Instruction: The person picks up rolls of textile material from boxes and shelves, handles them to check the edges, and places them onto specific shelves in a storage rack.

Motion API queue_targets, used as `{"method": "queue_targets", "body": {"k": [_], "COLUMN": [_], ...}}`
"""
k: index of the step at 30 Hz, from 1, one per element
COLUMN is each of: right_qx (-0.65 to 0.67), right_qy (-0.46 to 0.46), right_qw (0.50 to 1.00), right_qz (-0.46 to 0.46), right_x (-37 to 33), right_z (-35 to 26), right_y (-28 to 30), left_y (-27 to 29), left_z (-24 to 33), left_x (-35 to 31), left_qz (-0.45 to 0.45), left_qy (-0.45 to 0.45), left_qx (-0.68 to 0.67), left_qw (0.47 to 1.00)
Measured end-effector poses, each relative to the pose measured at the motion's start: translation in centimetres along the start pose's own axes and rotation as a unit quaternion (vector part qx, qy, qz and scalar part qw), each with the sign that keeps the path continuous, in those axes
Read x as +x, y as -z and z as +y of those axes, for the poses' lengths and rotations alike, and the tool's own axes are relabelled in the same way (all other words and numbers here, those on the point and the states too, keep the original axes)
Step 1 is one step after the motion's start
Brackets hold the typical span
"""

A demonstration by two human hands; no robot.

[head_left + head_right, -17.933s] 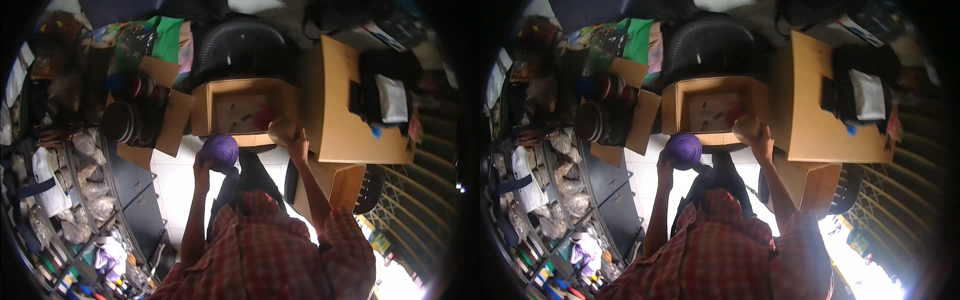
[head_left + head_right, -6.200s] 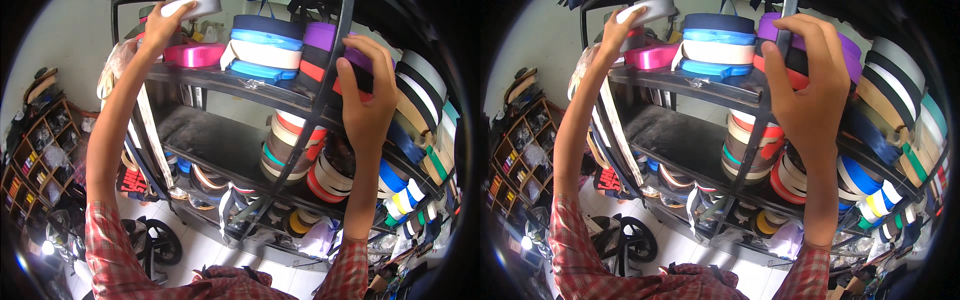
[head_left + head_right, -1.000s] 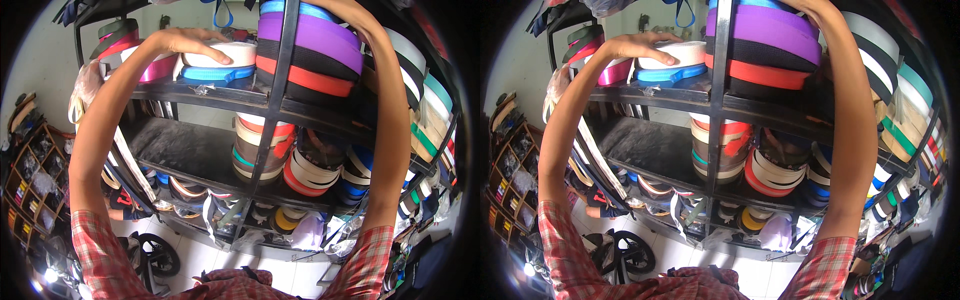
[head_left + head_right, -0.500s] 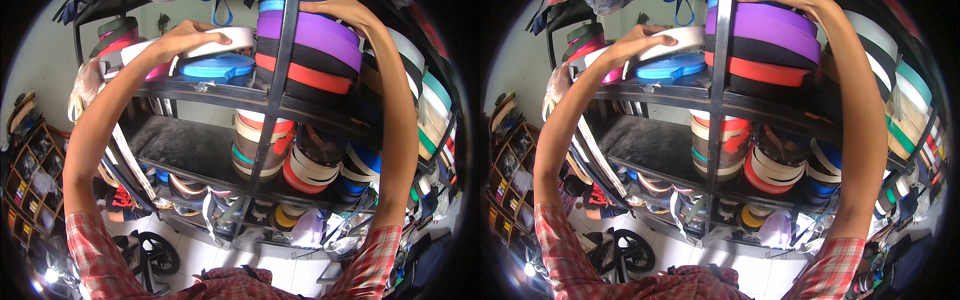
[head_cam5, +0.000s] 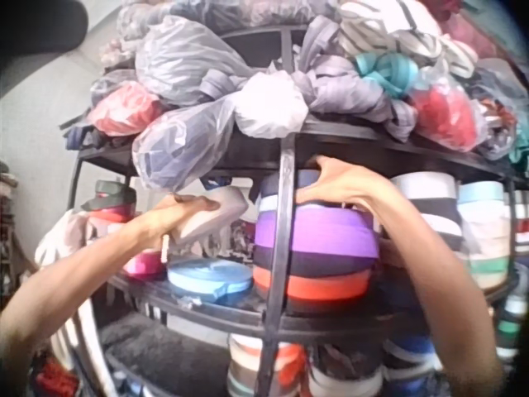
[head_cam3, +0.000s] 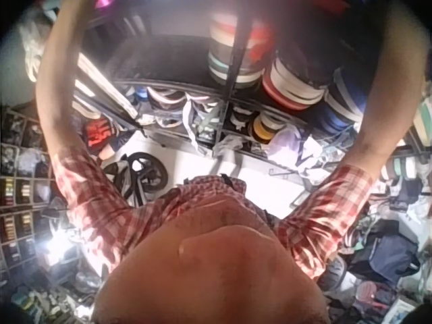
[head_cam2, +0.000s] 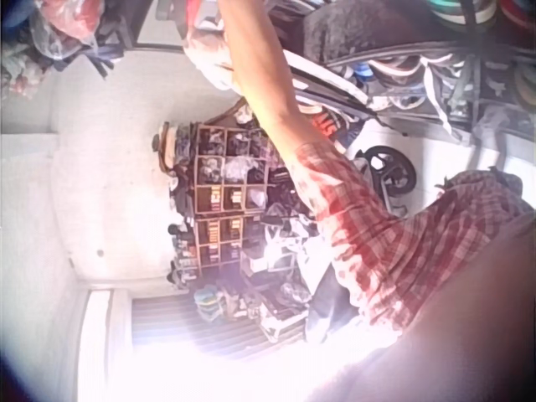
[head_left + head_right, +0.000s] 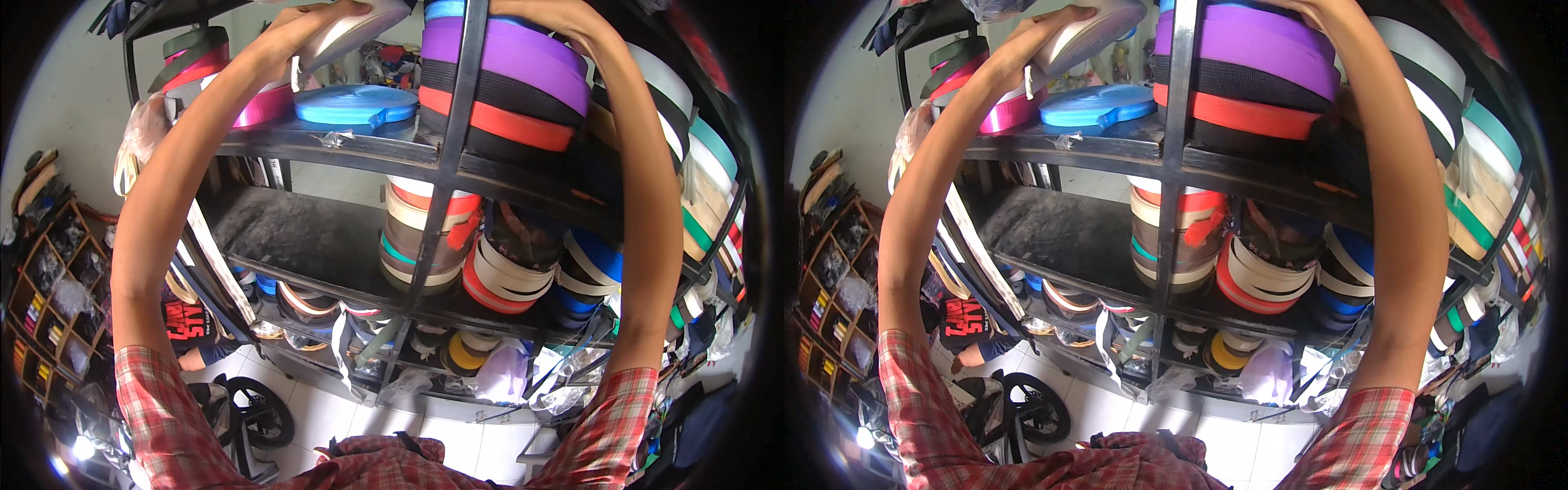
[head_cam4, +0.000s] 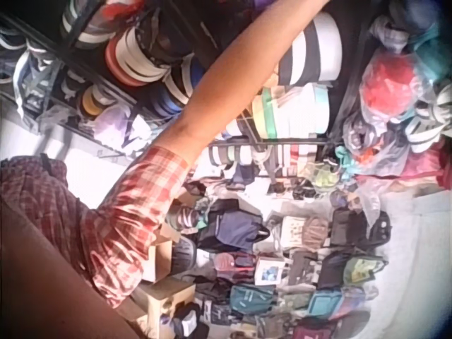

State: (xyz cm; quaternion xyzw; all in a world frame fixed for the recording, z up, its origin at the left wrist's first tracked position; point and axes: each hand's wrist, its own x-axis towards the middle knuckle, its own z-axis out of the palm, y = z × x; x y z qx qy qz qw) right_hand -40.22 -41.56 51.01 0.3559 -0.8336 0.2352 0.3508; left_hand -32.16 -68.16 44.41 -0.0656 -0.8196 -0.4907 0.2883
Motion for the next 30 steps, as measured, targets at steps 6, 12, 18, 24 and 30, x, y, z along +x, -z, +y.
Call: {"method": "queue_targets", "body": {"k": [6,12,18,24,30], "right_qx": [-0.039,0.127,0.187,-0.014,-0.132], "right_qy": [-0.018,-0.037,-0.02,0.014,-0.026], "right_qw": [0.999,0.991,0.977,0.955,0.923], "right_qz": [0.016,0.004,0.097,0.297,0.36], "right_x": [-0.2,-2.0,-2.6,-1.2,-1.5], "right_z": [-0.6,-1.1,0.5,3.5,4.5], "right_y": [0.5,1.3,1.3,0.0,0.5], "left_y": [-0.1,0.3,-1.1,-1.4,-1.2], "left_z": [-0.3,0.4,1.1,2.4,2.4], "left_x": [0.3,0.0,3.1,5.2,7.3], "left_qz": [0.034,0.037,-0.043,-0.002,-0.127], "left_qy": [-0.015,-0.023,-0.091,-0.15,-0.184], "left_qx": [-0.057,-0.019,-0.056,0.162,0.196], "left_qw": [0.998,0.999,0.993,0.975,0.955]}}
